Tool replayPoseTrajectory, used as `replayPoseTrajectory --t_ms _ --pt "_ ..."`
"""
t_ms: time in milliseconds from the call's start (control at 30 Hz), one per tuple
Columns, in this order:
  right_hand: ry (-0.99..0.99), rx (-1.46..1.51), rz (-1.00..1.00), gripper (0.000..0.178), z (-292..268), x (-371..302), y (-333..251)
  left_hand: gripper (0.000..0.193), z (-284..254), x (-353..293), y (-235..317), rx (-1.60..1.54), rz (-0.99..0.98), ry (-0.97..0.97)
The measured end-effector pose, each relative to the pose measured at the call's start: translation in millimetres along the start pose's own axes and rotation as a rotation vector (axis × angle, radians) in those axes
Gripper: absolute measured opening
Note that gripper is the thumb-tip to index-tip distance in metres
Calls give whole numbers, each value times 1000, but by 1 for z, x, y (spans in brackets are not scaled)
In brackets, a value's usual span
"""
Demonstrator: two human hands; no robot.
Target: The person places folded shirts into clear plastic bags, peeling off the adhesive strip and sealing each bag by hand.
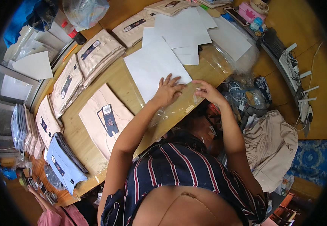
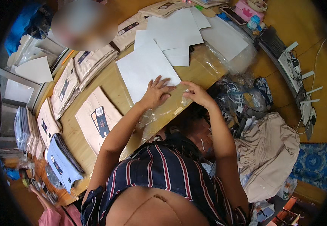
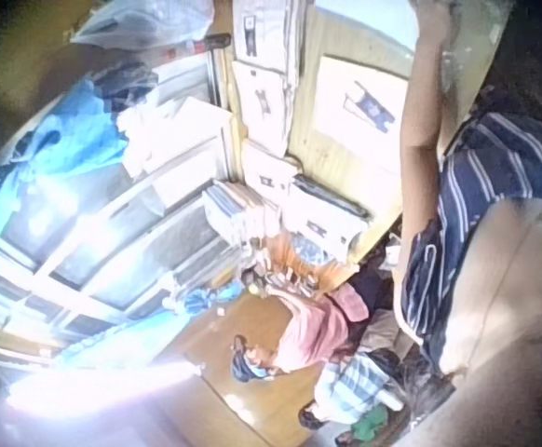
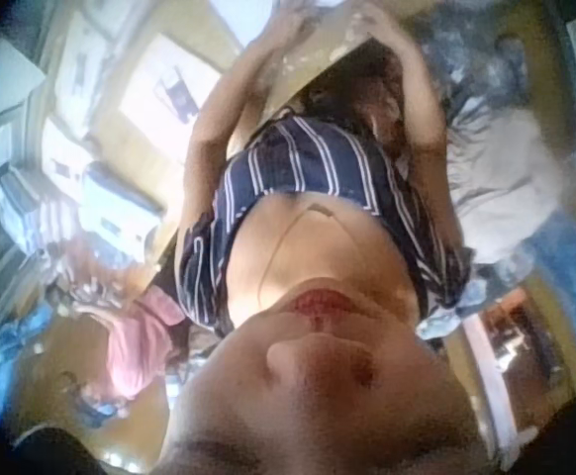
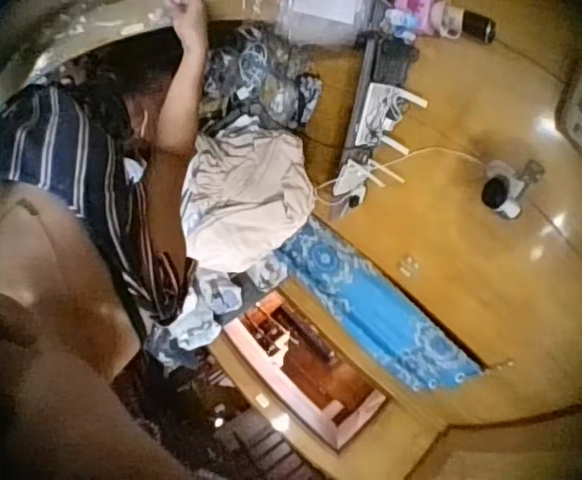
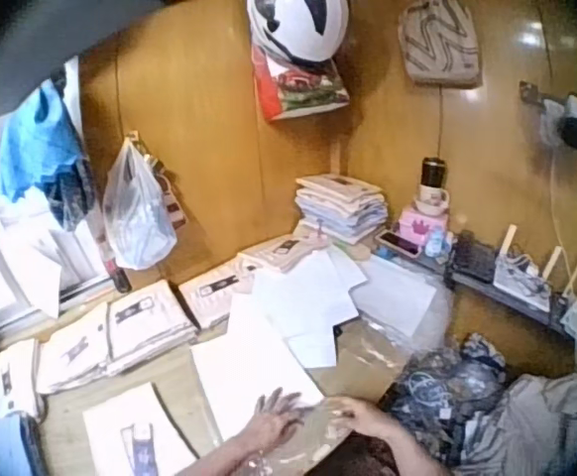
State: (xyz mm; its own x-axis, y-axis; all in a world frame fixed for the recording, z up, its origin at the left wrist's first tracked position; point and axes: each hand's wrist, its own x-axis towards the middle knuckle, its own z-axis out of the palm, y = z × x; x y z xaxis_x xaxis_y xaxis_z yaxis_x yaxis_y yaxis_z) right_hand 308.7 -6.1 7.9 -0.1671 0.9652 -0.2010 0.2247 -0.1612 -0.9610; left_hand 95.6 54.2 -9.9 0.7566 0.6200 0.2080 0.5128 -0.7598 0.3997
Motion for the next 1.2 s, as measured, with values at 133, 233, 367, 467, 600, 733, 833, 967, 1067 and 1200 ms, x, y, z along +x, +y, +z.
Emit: replayPoseTrajectory --t_ms 133,233,367,467,600,733,833,967,1067,1200 --pt "52 8 50 37 -6 7 17 44 4 8 -5 46 -29 -69" --pt "117 -104 45 36 -9 17 20 53 3 9 -2 145 -18 -114" --pt "-38 -123 93 29 -20 32 20 54 7 7 -2 233 -13 -146" --pt "-85 -190 125 23 -27 39 26 50 8 9 -2 223 -26 -178" --pt "-83 -353 155 15 -21 39 13 45 8 7 0 271 -18 -154" --pt "33 -685 -260 16 -10 28 -6 47 8 8 1 301 -24 -168" --pt "-27 -808 -347 15 -7 25 -15 48 1 10 5 314 -38 -214" --pt "-114 -1004 -267 10 -11 25 -19 47 1 9 5 296 -23 -186" --pt "-72 -1024 -414 6 -12 22 -17 44 6 9 1 283 -24 -170" --pt "141 -979 -643 4 -4 6 0 41 11 8 2 294 -42 -140"
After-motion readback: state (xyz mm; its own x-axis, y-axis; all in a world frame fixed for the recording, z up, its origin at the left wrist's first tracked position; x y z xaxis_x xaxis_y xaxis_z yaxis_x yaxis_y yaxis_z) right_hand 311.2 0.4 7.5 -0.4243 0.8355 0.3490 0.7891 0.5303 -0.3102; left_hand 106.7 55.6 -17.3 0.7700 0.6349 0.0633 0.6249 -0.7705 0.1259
